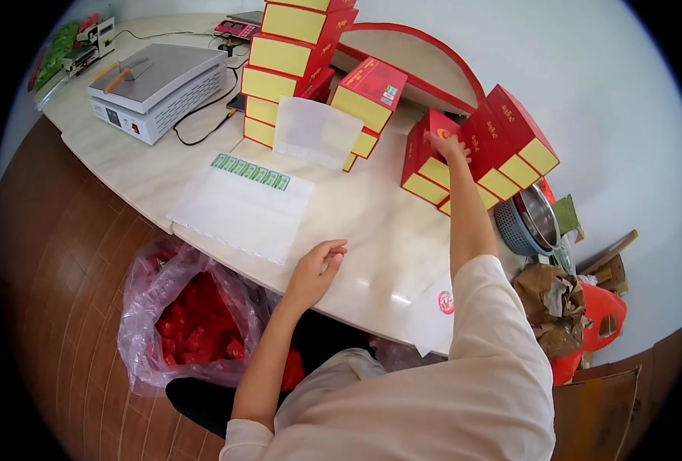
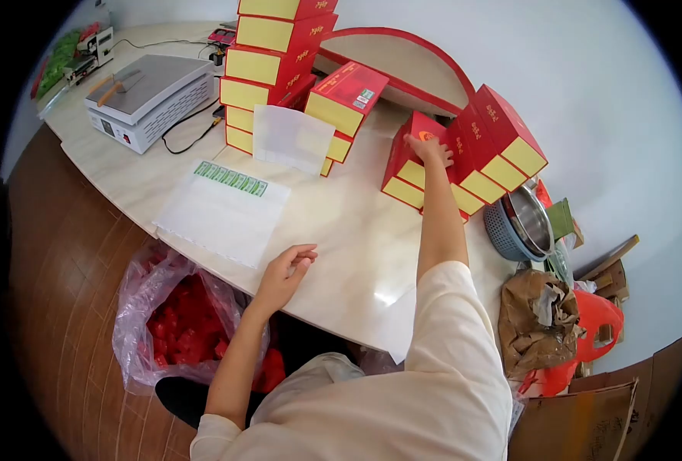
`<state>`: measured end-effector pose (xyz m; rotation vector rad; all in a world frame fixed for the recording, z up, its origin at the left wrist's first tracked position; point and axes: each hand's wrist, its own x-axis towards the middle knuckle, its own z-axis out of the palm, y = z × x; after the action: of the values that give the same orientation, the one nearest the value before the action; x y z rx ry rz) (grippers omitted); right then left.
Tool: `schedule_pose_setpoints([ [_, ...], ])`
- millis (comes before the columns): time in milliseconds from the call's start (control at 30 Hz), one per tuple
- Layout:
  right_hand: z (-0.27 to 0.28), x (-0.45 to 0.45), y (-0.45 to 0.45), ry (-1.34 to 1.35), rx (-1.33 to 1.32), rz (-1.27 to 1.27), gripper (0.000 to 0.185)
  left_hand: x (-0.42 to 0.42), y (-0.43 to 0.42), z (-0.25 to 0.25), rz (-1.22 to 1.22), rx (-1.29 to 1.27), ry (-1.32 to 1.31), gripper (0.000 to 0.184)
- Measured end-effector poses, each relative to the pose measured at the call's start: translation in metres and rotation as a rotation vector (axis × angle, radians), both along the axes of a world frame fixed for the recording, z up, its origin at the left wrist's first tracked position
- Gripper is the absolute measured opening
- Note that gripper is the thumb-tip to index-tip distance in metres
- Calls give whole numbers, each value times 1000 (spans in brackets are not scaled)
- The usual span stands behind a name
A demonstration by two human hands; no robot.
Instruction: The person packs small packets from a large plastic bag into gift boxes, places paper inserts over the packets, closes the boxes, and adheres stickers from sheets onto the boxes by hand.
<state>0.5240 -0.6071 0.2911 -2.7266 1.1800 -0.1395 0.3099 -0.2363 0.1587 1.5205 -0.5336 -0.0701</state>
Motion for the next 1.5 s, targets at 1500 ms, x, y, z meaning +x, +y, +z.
schedule_pose_setpoints([
  [1500,-2,59,1,26,67,-145,117,4,5,2,-72,-108,202,29],
])
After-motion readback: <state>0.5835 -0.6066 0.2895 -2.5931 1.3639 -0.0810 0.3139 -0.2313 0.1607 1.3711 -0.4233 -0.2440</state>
